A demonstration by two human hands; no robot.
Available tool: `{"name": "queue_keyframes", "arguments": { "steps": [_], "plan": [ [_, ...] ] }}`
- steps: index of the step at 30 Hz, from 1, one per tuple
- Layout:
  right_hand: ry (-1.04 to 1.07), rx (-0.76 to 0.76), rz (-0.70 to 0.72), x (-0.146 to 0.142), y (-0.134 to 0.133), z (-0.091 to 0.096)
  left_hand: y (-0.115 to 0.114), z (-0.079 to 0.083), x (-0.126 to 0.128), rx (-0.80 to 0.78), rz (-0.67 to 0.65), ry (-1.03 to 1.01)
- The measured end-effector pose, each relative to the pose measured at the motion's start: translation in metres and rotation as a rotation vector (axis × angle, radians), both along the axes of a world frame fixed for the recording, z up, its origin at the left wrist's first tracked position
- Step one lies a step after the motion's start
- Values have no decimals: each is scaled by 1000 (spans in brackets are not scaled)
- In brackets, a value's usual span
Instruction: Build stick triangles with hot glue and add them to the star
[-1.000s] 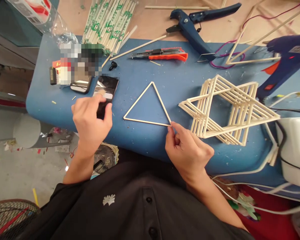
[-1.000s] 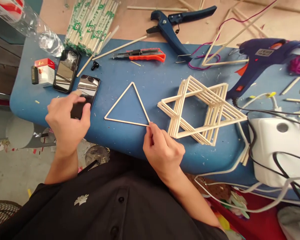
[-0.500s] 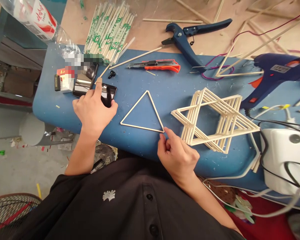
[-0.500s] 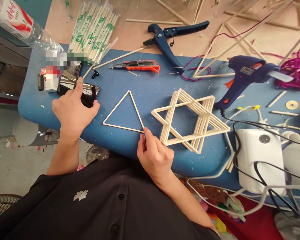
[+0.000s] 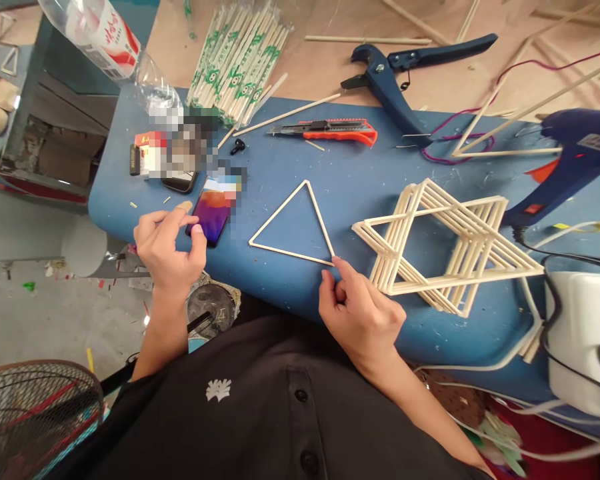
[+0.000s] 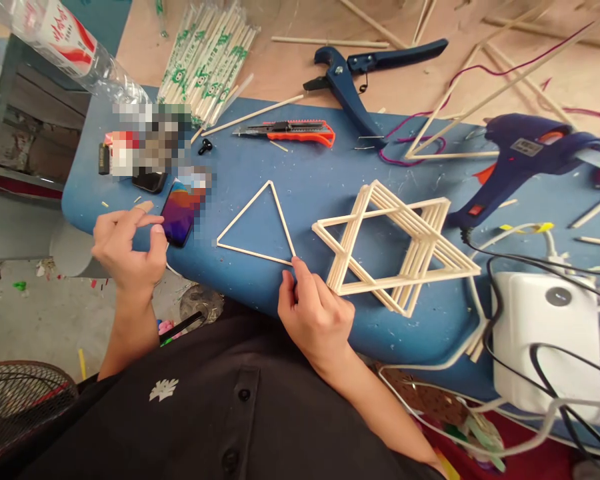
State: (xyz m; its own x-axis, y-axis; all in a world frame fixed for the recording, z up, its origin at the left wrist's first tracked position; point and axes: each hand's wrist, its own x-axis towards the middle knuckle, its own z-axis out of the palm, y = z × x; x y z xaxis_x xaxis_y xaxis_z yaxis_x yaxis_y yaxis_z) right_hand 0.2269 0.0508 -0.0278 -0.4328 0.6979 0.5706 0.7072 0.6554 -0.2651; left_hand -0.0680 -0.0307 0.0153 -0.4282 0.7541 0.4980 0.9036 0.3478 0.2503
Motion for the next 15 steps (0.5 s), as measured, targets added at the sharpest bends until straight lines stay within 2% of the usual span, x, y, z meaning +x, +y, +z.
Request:
{"name": "queue_keyframes", "arguments": {
  "steps": [4,8,12,15],
  "plan": [
    [3,-7,2,-1,1,2,5,-2,-3,-74,-54,-12],
    [-8,-27,-10,-1,1,4,33,2,-3,-168,-127,-49],
    [2,-40,-7,-2,0,5,58,12,-5,-294,-290,-140],
    [-3,-52,-18,-2,0,5,60,18,-11,-231,-322,-160]
  ]
}}
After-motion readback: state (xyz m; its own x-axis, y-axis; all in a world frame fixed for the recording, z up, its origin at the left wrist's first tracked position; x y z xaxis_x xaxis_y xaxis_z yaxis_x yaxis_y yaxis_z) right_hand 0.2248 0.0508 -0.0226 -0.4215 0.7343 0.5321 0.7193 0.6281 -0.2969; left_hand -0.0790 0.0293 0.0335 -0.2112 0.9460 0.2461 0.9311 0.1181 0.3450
